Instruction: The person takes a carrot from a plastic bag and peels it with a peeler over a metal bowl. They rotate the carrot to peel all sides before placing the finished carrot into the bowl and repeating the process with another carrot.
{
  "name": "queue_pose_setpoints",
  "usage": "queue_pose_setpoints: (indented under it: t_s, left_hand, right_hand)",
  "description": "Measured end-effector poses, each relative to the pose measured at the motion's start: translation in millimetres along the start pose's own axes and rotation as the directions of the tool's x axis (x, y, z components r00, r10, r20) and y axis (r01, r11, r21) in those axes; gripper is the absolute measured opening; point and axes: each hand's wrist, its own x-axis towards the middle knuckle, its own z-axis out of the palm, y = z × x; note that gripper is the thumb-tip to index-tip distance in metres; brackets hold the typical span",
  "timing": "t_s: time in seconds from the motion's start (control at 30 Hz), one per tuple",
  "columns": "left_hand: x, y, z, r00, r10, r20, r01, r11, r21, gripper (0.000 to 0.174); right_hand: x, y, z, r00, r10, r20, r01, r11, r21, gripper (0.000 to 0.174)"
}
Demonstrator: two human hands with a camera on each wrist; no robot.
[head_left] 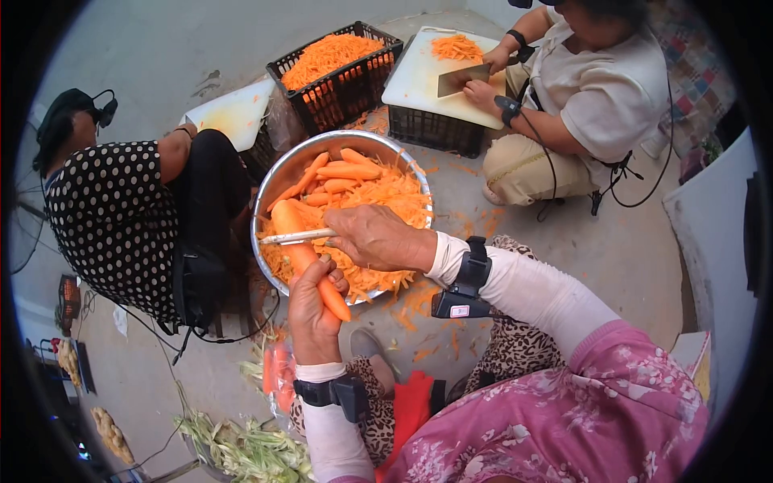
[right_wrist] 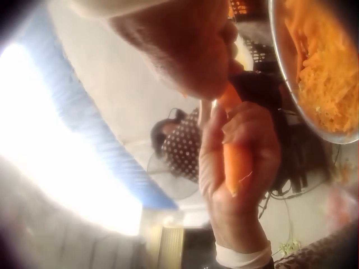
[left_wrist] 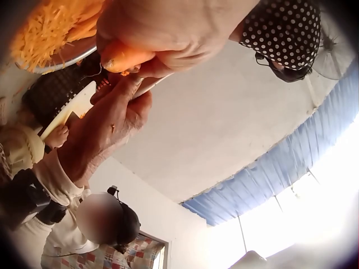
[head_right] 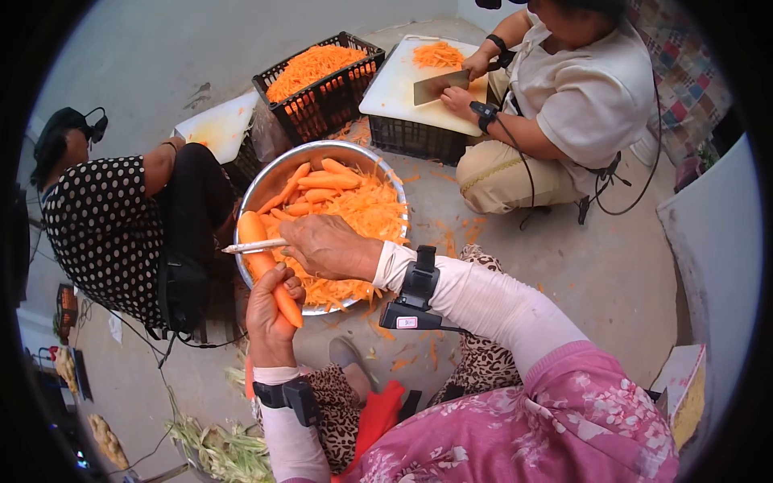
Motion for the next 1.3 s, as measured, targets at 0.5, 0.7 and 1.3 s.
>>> queue_pose_setpoints:
  t_s: [0.5, 0.7, 1.3]
  left_hand:
    - [-1.7, 5.9, -11.1, 0.970, -0.002, 0.243, 0.028, 0.994, -0.104, 0.016]
    - [-8.6, 12.0, -9.4, 0.952, 0.053, 0.300, -0.035, 0.997, -0.064, 0.016]
    - [-27.9, 14.7, -10.1, 0.918, 0.396, 0.022, -0.351, 0.784, 0.512, 0.031]
  right_hand:
    - [12.8, 0.4, -19.6, 0.986, 0.146, -0.080, -0.148, 0.989, -0.022, 0.015]
    - [12.6, -22.5, -14.3, 0.973, -0.224, 0.053, 0.227, 0.972, -0.065, 0.015]
    - [6.4, -21.0, 21.4, 0.973, -0.228, 0.032, 0.230, 0.972, -0.047, 0.016]
